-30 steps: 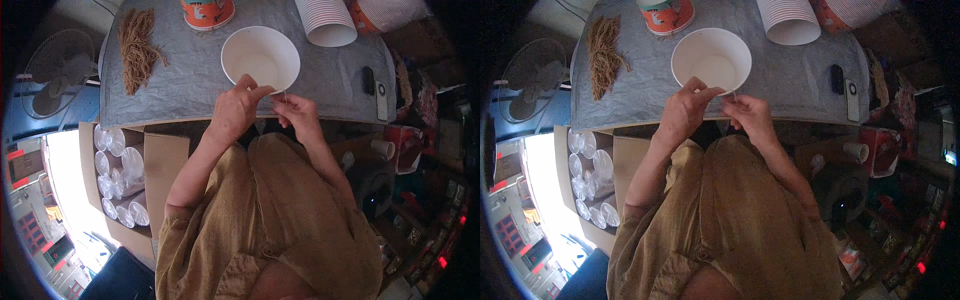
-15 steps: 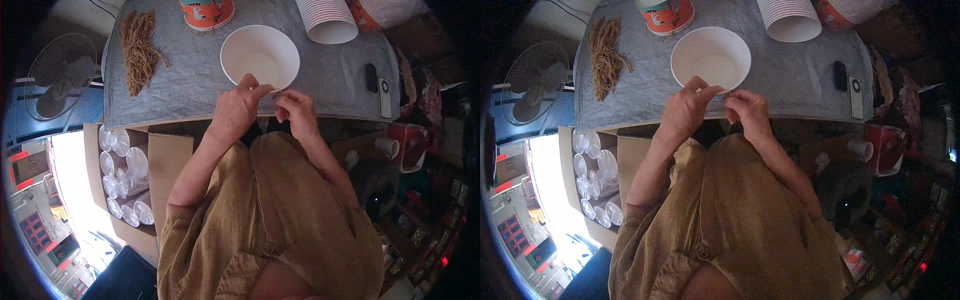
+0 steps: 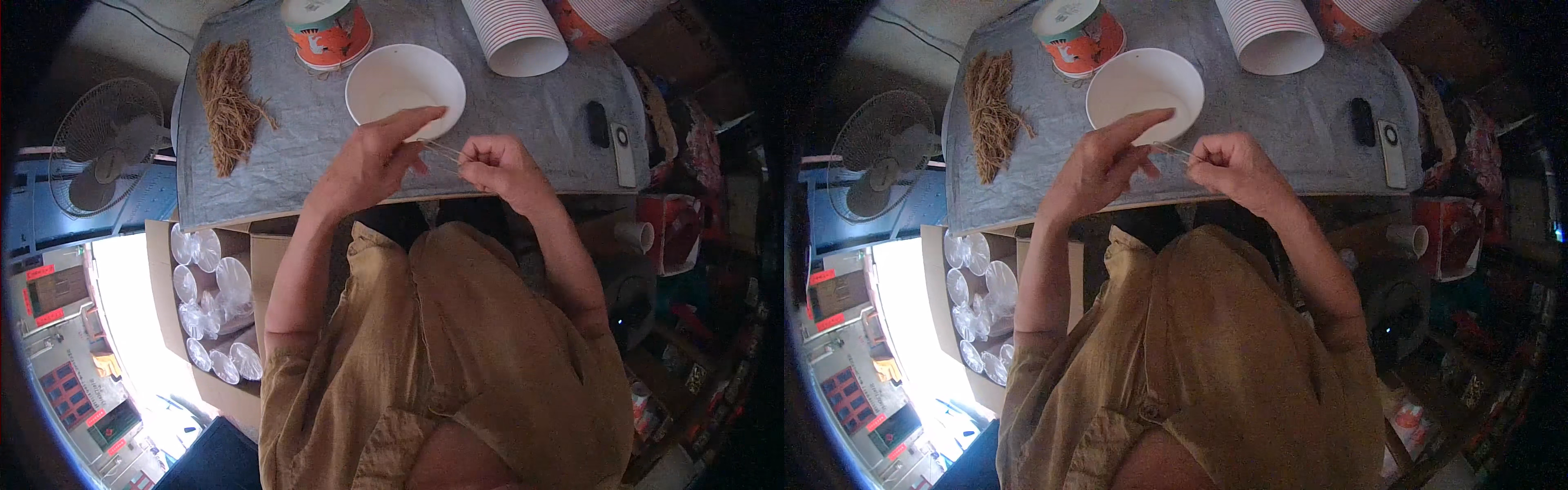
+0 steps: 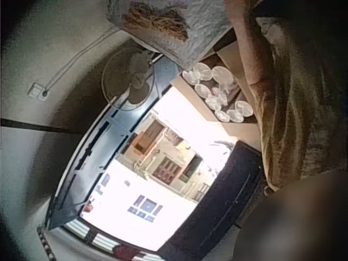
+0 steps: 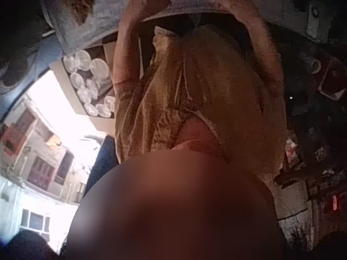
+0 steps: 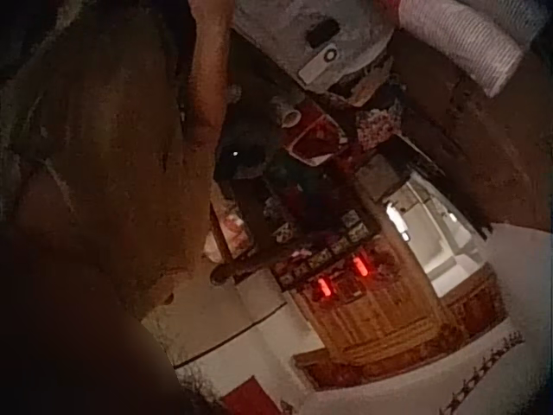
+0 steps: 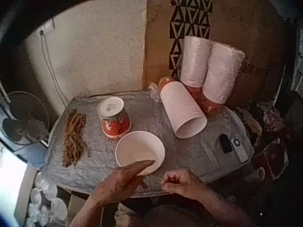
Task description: Attaching and tying pre-cut string handles to paper bowls or buckets in a manufacturing setting.
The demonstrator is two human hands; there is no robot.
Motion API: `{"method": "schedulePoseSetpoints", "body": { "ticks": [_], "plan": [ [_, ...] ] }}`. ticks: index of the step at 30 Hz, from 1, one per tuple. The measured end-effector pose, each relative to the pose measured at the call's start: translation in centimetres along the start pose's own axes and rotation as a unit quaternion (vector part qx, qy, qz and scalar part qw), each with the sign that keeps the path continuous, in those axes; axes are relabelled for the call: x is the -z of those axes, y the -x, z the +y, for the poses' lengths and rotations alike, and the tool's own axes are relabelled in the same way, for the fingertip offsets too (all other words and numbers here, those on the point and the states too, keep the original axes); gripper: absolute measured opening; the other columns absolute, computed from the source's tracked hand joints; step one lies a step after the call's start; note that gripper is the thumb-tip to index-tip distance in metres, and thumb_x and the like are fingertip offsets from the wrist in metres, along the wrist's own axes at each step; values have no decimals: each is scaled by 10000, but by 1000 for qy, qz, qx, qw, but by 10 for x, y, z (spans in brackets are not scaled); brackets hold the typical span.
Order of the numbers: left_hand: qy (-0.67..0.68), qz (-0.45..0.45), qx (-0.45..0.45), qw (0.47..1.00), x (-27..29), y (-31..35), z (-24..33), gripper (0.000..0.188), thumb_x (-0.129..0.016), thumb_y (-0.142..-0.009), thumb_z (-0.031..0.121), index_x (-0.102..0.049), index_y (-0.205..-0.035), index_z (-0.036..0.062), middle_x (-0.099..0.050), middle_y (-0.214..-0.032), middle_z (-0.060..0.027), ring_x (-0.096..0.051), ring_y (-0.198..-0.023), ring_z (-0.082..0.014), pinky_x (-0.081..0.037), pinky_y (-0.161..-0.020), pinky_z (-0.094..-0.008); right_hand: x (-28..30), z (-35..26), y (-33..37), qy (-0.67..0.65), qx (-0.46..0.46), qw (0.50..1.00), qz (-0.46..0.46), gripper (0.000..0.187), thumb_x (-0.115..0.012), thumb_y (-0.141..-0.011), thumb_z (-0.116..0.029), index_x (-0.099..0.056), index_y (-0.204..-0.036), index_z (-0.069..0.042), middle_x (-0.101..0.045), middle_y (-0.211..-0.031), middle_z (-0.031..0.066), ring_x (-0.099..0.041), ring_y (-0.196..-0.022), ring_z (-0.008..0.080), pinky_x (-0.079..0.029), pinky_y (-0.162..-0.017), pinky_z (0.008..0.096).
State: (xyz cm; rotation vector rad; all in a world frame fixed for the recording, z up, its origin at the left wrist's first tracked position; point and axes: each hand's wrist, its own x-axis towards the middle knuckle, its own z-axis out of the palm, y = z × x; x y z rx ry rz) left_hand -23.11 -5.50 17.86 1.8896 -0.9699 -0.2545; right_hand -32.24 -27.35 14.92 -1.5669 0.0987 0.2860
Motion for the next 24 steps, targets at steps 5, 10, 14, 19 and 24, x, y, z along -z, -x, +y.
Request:
{"method": "schedulePoseSetpoints", "body": {
  "ticks": [5, 10, 14, 19, 24],
  "plan": [
    [117, -157, 80, 978, -5, -20, 3, 228, -502, -1043, 166, -616, -1140, -6, -694, -954, -110, -705, -710, -141, -541, -602, -292, 3, -13, -3, 35, 66, 997, -9, 88, -648, -901, -108, -646, -864, -28, -528, -676, -46, -446, -582, 23, -327, -503, 197],
    [225, -201, 158, 940, -4, -19, -15, 314, -467, -1078, 306, -612, -988, 43, -590, -772, 10, -568, -624, -63, -447, -543, -214, 9, -10, -6, -66, 16, 998, 10, 137, -569, -974, -137, -629, -962, -15, -571, -767, -9, -437, -579, 30, -319, -499, 204],
    [253, -182, 176, 934, -4, -17, -13, 303, -475, -1078, 304, -615, -998, 47, -564, -769, 31, -538, -631, -45, -429, -547, -197, 1, -1, -4, -77, 83, 988, 109, 173, -466, -1028, -141, -578, -1079, -19, -611, -879, 22, -458, -603, 38, -354, -517, 200],
    [276, -177, 176, 928, -6, -15, -17, 279, -490, -1073, 286, -614, -1004, 45, -580, -777, 25, -553, -637, -43, -430, -541, -201, 3, 7, -5, -26, 181, 980, 84, 119, -568, -976, -97, -575, -1077, -34, -610, -876, 8, -500, -643, 37, -418, -559, 208],
    [268, -157, 179, 933, -12, -17, -17, 276, -493, -1066, 269, -620, -987, 37, -592, -775, 18, -565, -625, -53, -446, -537, -210, -2, -5, -3, 166, 181, 964, 98, 153, -697, -895, -48, -606, -1017, -30, -599, -864, -4, -521, -651, 34, -433, -576, 219]
  ]
}}
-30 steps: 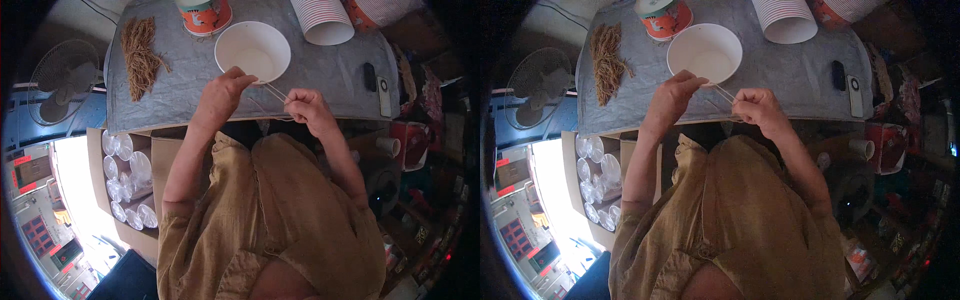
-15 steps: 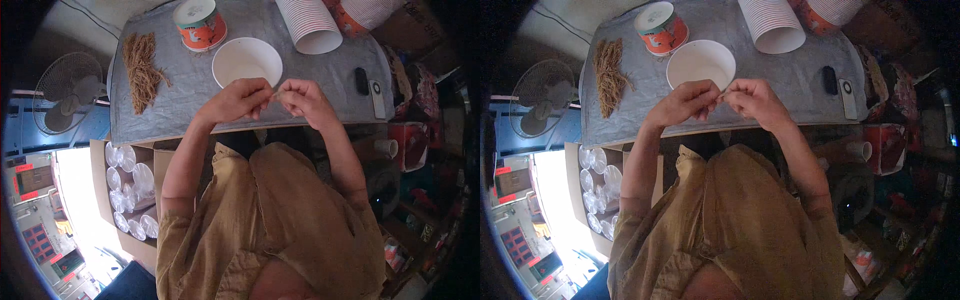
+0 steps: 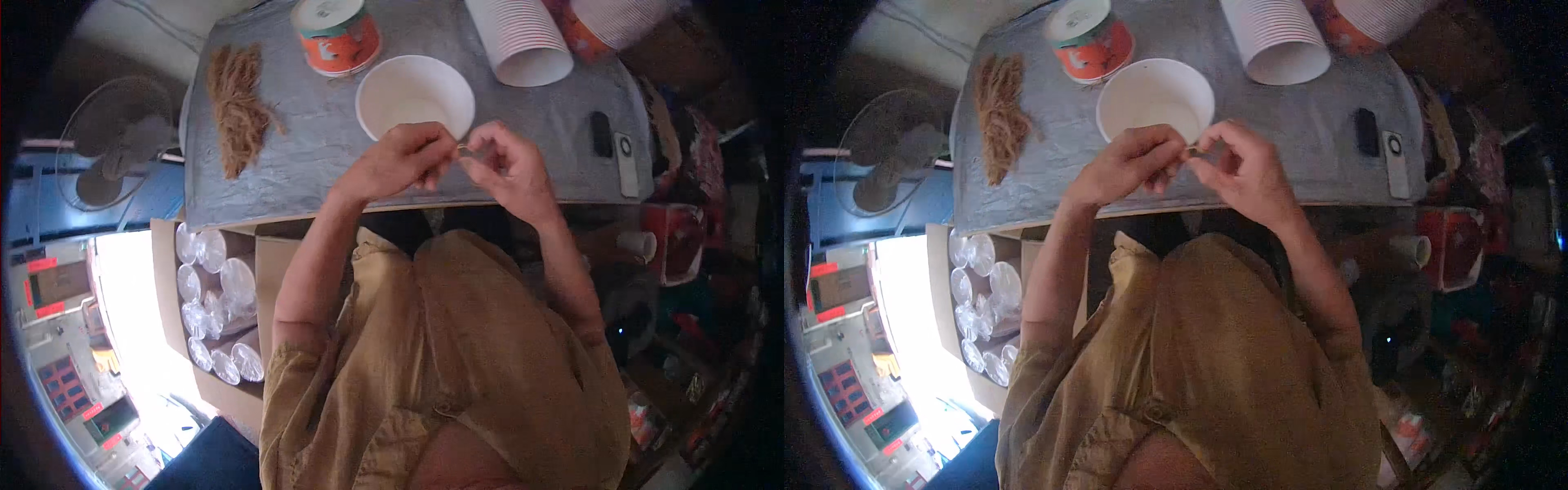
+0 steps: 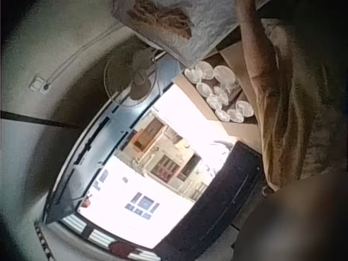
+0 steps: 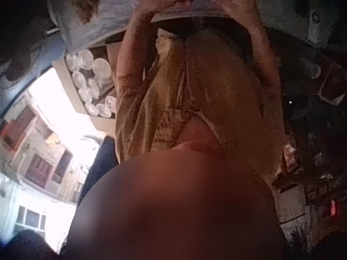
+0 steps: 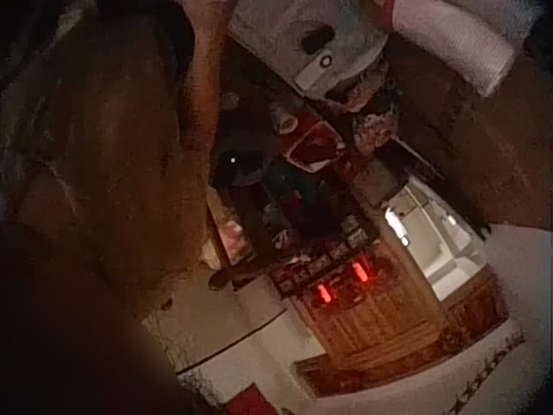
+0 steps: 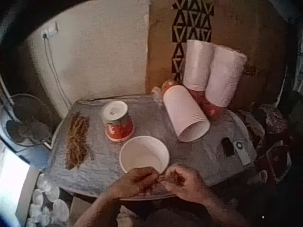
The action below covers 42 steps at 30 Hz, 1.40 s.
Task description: Attaching and tying pre-cut string handles to paper bowls or buckets in a manufacturing setting.
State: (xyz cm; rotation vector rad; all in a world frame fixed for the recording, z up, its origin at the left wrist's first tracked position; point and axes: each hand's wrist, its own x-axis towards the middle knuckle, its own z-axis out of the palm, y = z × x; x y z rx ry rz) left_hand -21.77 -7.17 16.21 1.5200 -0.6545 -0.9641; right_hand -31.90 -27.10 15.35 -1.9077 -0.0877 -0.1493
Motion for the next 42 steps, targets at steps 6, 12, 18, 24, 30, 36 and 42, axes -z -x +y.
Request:
{"method": "schedulePoseSetpoints", "body": {
  "ticks": [6, 12, 18, 24, 30, 36, 42],
  "plan": [
    [-18, -13, -26, 999, 1, -2, -1, 256, -499, -1067, 275, -614, -998, 57, -592, -791, 36, -569, -647, -47, -450, -561, -211, 1, -2, -1, 34, 37, 998, 27, 75, -676, -930, -63, -646, -977, -12, -606, -815, -8, -525, -668, 42, -438, -592, 230],
    [12, -18, -31, 999, 9, 4, -6, 231, -543, -1052, 246, -637, -1055, 35, -620, -824, 22, -588, -683, -53, -464, -592, -208, 0, -3, -1, 21, 19, 999, 42, 79, -635, -962, -75, -647, -1003, -9, -584, -781, -15, -512, -700, 31, -424, -608, 220],
    [57, -3, -41, 998, 8, 6, -15, 181, -588, -1028, 166, -652, -1114, 19, -663, -878, 7, -621, -737, -60, -514, -660, -210, -10, -5, -3, -10, 25, 995, 94, 87, -627, -970, -86, -653, -989, -4, -579, -749, -48, -491, -658, 16, -397, -583, 200],
    [32, 38, -66, 997, 1, 9, -20, 198, -627, -1004, 143, -692, -1117, -7, -696, -939, -27, -668, -796, -85, -551, -709, -236, -17, -1, -7, -140, -62, 984, 96, 90, -625, -952, -95, -678, -971, -24, -515, -701, -51, -409, -589, 3, -289, -509, 191],
    [-37, 155, -157, 975, -12, 10, -33, 143, -684, -934, 50, -739, -1054, -4, -724, -893, -49, -684, -781, -102, -563, -685, -258, -22, 5, -11, -366, -198, 907, 64, 77, -624, -943, -98, -649, -967, -30, -498, -657, -35, -350, -489, 29, -259, -450, 197],
    [-92, 225, -198, 949, -21, 13, -38, 180, -726, -874, 11, -740, -1054, 12, -741, -903, -81, -704, -795, -115, -565, -697, -263, -29, 15, -7, -441, -215, 869, 59, 107, -684, -919, -134, -648, -907, -34, -512, -650, -30, -355, -468, 26, -236, -413, 202],
    [-86, 273, -183, 940, -30, 15, -33, 187, -725, -893, 15, -725, -1080, 26, -753, -930, -42, -710, -849, -110, -574, -767, -263, -33, 15, -7, -415, -226, 880, 58, 102, -670, -930, -133, -643, -924, -35, -510, -645, -28, -363, -469, 26, -234, -408, 201]
  ]
}}
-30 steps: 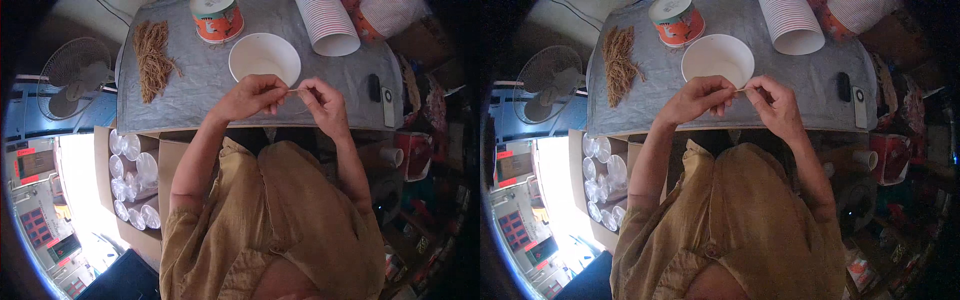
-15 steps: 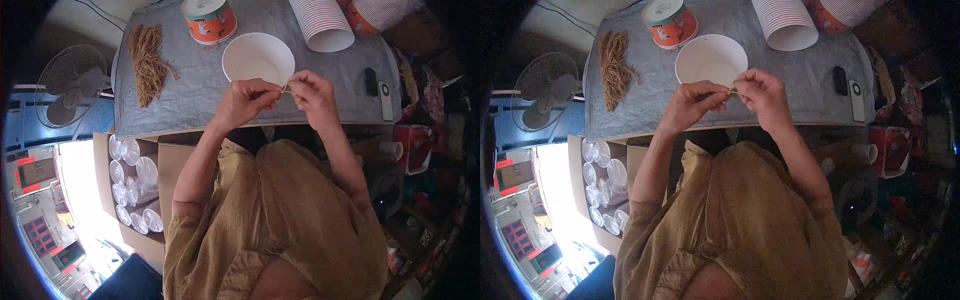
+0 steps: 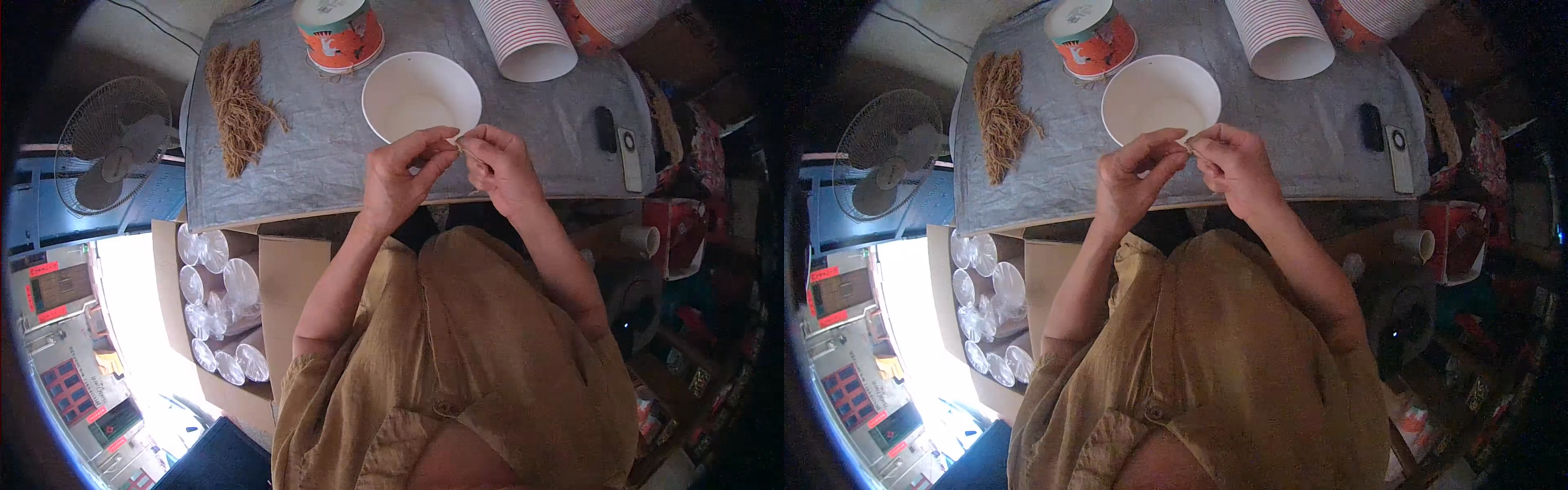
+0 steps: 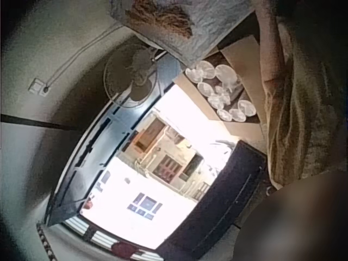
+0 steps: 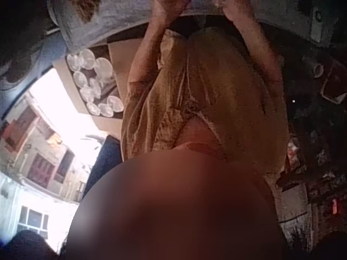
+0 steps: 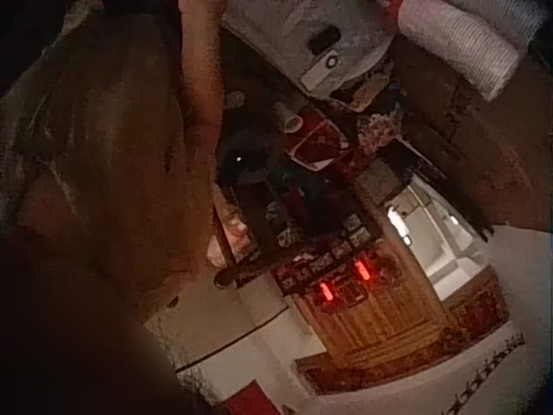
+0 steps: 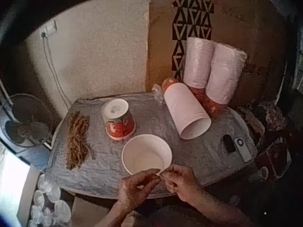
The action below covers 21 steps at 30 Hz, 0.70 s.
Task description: Attaching and tying pre-cut string handles to paper bowls or buckets in a manufacturing setting.
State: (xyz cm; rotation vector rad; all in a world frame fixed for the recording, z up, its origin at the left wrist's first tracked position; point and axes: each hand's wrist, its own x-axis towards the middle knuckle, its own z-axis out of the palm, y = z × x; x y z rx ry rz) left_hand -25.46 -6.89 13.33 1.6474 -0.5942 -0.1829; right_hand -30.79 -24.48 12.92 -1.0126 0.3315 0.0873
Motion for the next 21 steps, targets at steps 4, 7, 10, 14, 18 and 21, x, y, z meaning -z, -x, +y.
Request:
{"method": "schedulePoseSetpoints", "body": {
  "ticks": [4, 7, 10, 14, 18, 21],
  "plan": [
    [-57, 34, -74, 995, -1, 2, -8, 176, -741, -852, 2, -729, -1026, 24, -744, -882, -69, -722, -783, -129, -576, -701, -269, -6, -3, 3, 19, -6, 1000, -2, 104, -668, -932, -137, -642, -925, -37, -513, -645, -28, -371, -471, 27, -236, -408, 200],
    [-73, 32, -77, 994, 2, 2, -6, 155, -742, -847, 0, -725, -1000, 20, -734, -863, -71, -718, -761, -132, -574, -681, -271, -3, -2, 3, 10, -11, 1000, 4, 107, -667, -933, -141, -641, -923, -38, -520, -649, -27, -380, -471, 31, -237, -408, 200],
    [-50, 14, -50, 997, 4, 1, -8, 132, -737, -859, 7, -709, -989, 13, -731, -870, -60, -709, -738, -132, -568, -660, -267, -3, -3, 3, 26, -11, 1000, -12, 108, -665, -933, -143, -643, -937, -37, -514, -654, -31, -385, -485, 30, -238, -408, 199],
    [104, 11, 57, 993, 5, 2, -10, 109, -694, -930, 58, -673, -1022, 5, -733, -917, -37, -695, -744, -115, -546, -616, -250, -7, -15, 5, 43, 18, 999, 19, 107, -669, -927, -140, -648, -951, -37, -512, -678, -33, -411, -541, 28, -279, -455, 193],
    [145, -46, 166, 974, 17, -5, -2, 136, -668, -968, 118, -661, -1050, 11, -731, -934, -39, -679, -754, -93, -514, -590, -225, 8, -9, 4, 226, 219, 949, -29, 89, -683, -918, -92, -655, -971, -26, -572, -758, -23, -449, -604, 29, -367, -541, 191],
    [182, -50, 198, 962, 17, -6, -3, 163, -667, -973, 153, -666, -1066, 20, -734, -943, -52, -669, -742, -81, -485, -577, -205, 12, -2, 3, 307, 221, 925, -37, 141, -716, -882, -45, -669, -1015, -37, -613, -836, -27, -478, -640, 24, -401, -571, 200]
  ]
}}
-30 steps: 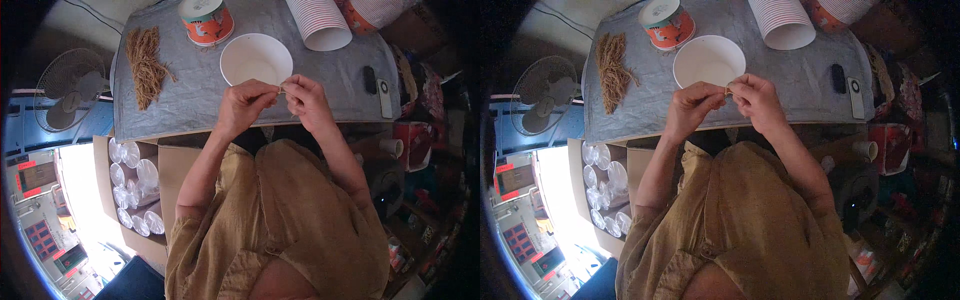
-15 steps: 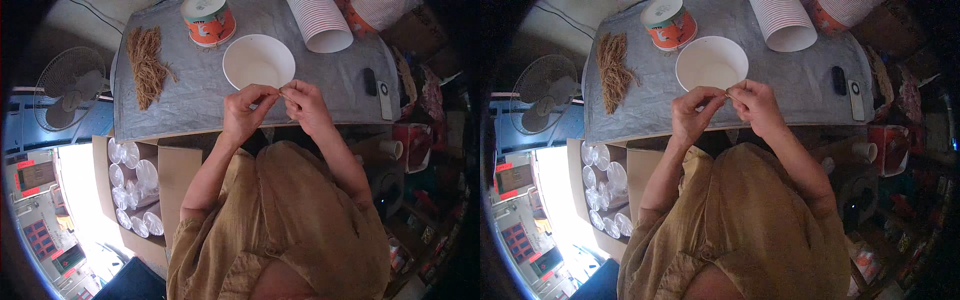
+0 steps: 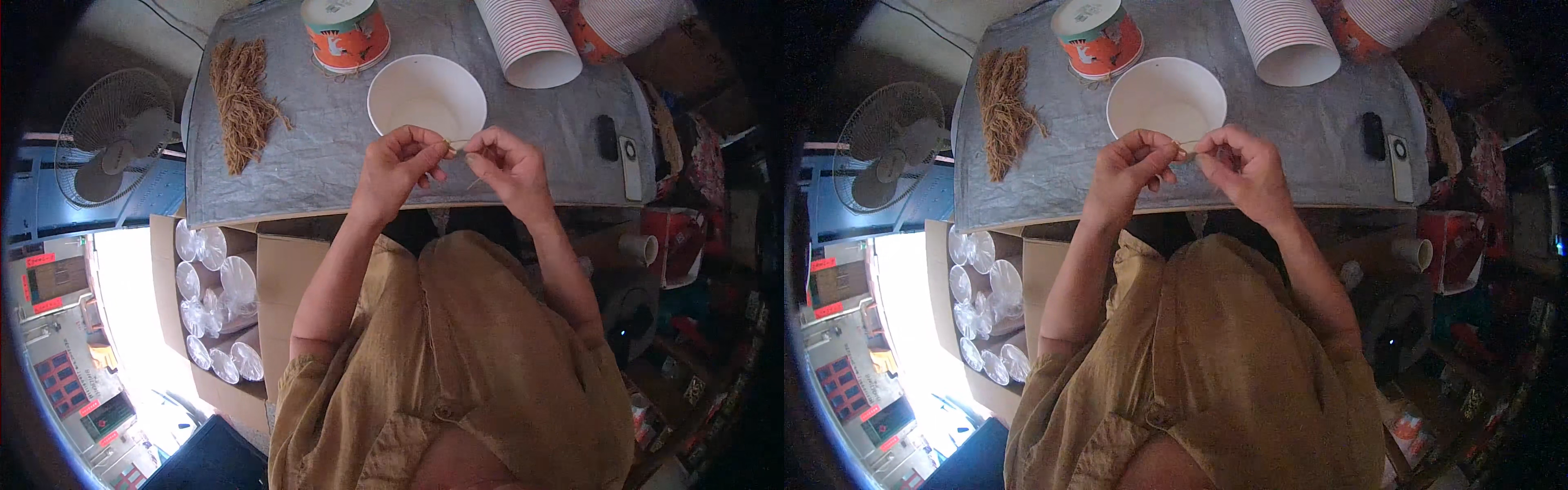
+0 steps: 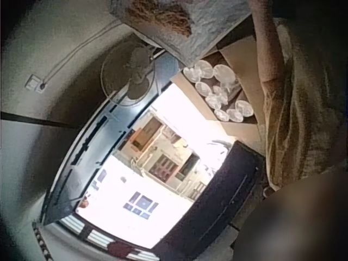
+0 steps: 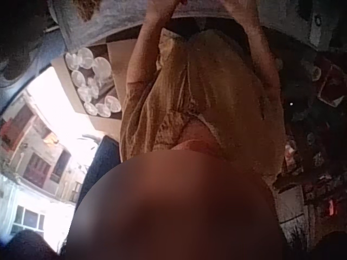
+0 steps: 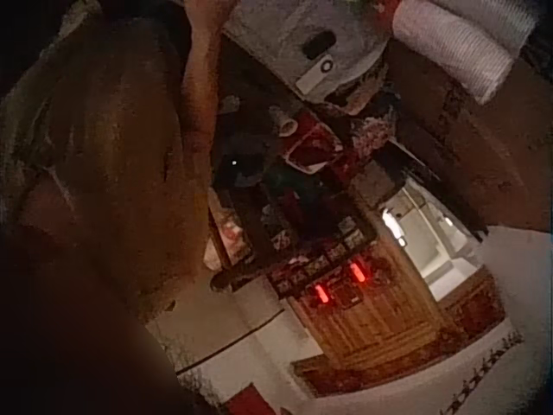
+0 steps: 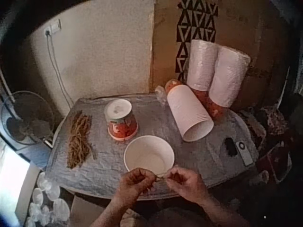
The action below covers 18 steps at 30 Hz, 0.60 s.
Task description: Attaching and tying pre-cut string handles to paper bowls or buckets in a manufacturing setting.
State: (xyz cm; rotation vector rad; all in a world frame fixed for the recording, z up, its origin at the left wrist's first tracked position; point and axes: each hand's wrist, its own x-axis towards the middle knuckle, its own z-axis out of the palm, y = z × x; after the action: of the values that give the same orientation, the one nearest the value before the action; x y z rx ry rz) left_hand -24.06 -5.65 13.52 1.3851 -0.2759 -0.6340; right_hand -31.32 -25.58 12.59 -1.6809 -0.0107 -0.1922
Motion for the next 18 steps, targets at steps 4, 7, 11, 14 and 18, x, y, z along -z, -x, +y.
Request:
{"method": "schedulePoseSetpoints", "body": {
  "ticks": [4, 7, 11, 14, 18],
  "plan": [
    [21, 24, 7, 999, -7, 0, 0, 178, -681, -964, 167, -684, -1073, 27, -740, -950, -47, -657, -734, -89, -473, -603, -218, -9, -15, 2, 92, 31, 995, 15, 194, -759, -835, -34, -688, -1016, -49, -639, -874, -25, -496, -658, 20, -400, -560, 208],
    [14, 25, -1, 1000, -10, 0, -2, 171, -687, -958, 152, -697, -1058, 15, -738, -924, -44, -668, -736, -87, -495, -614, -213, -13, -14, 1, 144, 73, 986, 33, 211, -778, -809, -22, -700, -1004, -43, -654, -861, -14, -520, -669, 29, -404, -555, 216],
    [26, 24, 3, 999, -13, 1, 0, 134, -687, -949, 105, -701, -1025, -4, -733, -897, -40, -683, -764, -90, -540, -656, -218, -12, -9, 2, 147, 108, 982, 53, 163, -755, -829, 5, -699, -980, -20, -660, -862, 7, -544, -673, 56, -420, -561, 227],
    [45, 29, -15, 998, -13, 0, -7, 103, -692, -936, 72, -699, -1003, -7, -731, -890, -36, -690, -794, -98, -566, -698, -235, -13, -8, 4, 124, 89, 987, 46, 120, -733, -860, -5, -700, -976, -11, -665, -855, 7, -566, -698, 54, -440, -583, 222],
    [32, 39, -39, 998, -15, 1, -11, 85, -706, -915, 43, -704, -980, -11, -732, -888, -30, -691, -810, -96, -573, -743, -244, -12, -7, 7, 54, -22, 997, 40, 85, -702, -913, -64, -692, -952, 12, -670, -804, -2, -578, -715, 41, -467, -620, 217]
  ]
}}
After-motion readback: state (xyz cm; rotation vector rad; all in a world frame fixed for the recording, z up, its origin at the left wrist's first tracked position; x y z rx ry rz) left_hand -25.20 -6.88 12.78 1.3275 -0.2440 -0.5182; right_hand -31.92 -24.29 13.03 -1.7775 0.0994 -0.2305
